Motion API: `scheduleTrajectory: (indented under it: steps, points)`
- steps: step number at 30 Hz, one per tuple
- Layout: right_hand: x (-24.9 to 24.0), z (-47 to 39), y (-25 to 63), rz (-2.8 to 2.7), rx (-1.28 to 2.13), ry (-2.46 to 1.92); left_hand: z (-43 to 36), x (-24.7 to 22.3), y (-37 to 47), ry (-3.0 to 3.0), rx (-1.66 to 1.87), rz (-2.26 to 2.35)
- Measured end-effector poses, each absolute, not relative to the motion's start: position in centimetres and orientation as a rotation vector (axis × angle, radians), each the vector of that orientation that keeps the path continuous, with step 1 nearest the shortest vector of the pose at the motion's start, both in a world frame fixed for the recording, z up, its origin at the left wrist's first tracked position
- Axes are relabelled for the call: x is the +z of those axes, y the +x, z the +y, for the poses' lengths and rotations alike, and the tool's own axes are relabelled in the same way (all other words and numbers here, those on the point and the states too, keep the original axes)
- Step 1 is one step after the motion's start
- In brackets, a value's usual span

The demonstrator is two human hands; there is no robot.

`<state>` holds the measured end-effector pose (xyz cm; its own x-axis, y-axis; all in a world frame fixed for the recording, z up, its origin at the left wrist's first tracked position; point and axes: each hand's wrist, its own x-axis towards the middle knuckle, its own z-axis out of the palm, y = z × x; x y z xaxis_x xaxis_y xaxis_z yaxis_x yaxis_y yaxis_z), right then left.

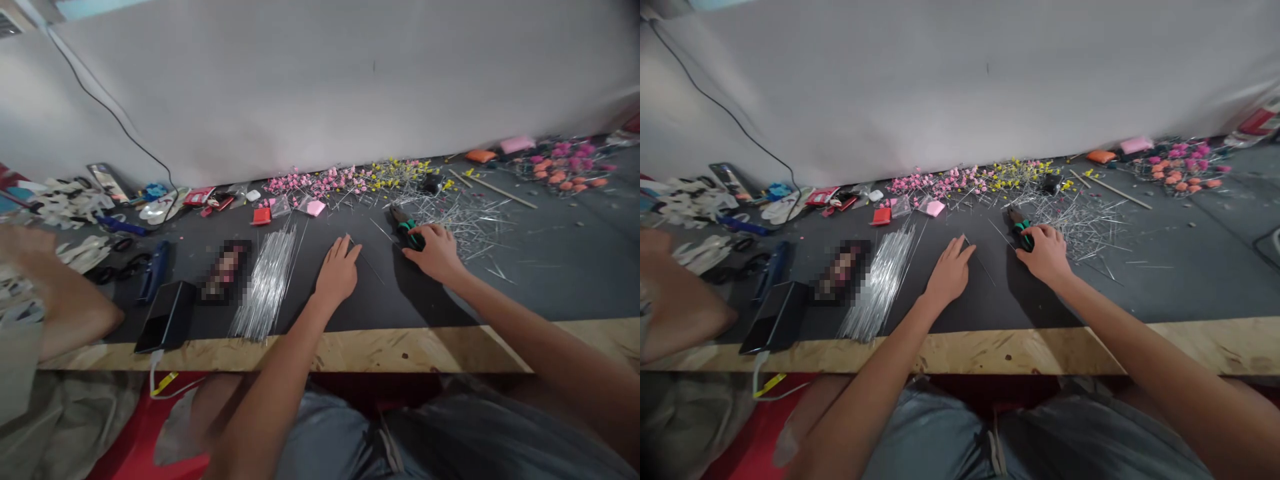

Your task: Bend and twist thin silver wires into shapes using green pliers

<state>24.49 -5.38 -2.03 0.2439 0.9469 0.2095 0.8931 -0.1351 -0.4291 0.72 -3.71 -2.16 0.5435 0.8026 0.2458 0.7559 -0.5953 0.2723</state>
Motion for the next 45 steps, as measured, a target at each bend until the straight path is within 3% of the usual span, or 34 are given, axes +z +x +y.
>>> scheduleTrajectory:
  steps: [10,28,32,37,45]
  points:
    - [-1.3,-4.1,26.5,-1.781,0.247,-2.115,0.1,-3.1,1.0,2.483,0.782,1.315]
    - [-1.0,-5.8,30.9,-1.783,0.039,-2.239,-0.7,-2.5,0.8,2.348,0.670,1.547]
    - [-0.6,-5.2,29.6,-1.930,-0.010,-2.080,-0.8,-2.5,0.8,2.360,0.691,1.552]
    - [-1.4,-4.1,26.7,-2.194,0.108,-1.893,-0.3,-2.4,0.2,2.139,0.974,1.442]
    - [-2.0,-2.1,21.9,-2.233,0.031,-1.990,0.5,-2.9,-1.0,1.620,1.318,1.468]
